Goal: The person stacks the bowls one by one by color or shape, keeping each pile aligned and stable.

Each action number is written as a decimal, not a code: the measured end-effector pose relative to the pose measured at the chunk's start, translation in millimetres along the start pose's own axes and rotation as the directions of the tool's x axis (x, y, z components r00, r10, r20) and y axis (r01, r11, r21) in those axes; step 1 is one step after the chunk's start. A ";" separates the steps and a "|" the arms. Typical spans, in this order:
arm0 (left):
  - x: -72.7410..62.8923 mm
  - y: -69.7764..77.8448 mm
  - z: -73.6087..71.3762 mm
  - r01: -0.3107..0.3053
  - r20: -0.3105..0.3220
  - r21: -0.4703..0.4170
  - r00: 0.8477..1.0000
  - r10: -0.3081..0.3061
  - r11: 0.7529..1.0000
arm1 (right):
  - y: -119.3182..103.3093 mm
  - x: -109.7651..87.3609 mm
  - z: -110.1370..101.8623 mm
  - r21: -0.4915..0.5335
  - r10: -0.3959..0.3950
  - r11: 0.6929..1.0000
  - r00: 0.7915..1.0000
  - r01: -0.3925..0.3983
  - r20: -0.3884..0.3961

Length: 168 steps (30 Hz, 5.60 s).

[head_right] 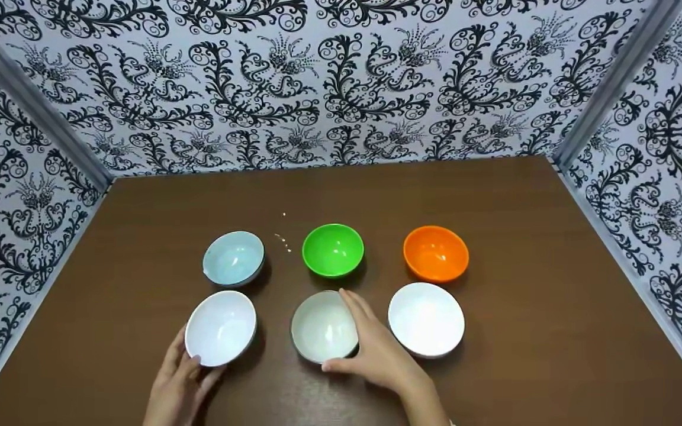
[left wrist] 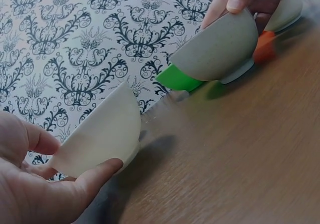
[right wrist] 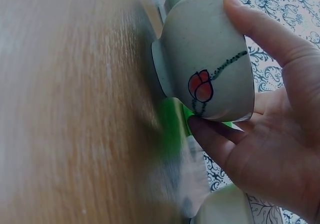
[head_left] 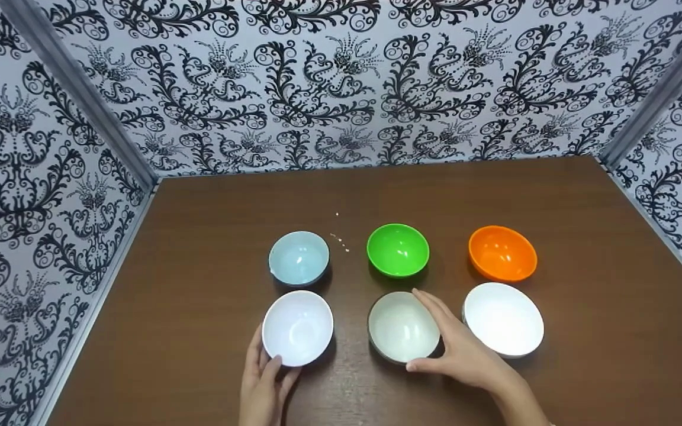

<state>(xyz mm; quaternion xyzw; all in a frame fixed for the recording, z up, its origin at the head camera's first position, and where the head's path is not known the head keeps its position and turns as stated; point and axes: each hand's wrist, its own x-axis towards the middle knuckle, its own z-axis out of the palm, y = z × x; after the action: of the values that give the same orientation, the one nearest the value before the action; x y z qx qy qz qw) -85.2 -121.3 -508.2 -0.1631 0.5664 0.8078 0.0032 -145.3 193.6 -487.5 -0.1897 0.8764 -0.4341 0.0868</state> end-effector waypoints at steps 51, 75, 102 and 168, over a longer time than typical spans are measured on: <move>-10.6 9.1 17.0 0.023 0.062 -0.061 0.998 -0.019 0.998 | 10.4 -3.1 7.4 0.005 -0.048 0.999 0.998 0.049 -0.048; -16.9 17.1 34.4 -0.023 0.146 -0.102 0.989 0.037 0.995 | 12.3 -3.1 8.4 0.003 -0.050 0.999 0.997 0.050 -0.054; -18.9 20.0 68.3 0.018 0.188 -0.043 0.982 -0.010 0.999 | 10.7 -2.3 6.9 0.049 -0.048 0.998 0.999 0.049 -0.018; -2.1 10.1 103.6 -0.171 0.191 0.379 0.976 0.104 0.910 | 16.5 0.0 9.4 0.230 0.103 0.968 0.995 -0.102 0.007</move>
<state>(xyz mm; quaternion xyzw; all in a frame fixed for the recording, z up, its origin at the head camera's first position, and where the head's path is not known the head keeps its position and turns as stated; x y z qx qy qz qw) -112.1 -29.6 -466.8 -0.0506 0.7247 0.6867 0.0261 -146.6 195.9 -506.3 -0.1318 0.8292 -0.5279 0.1282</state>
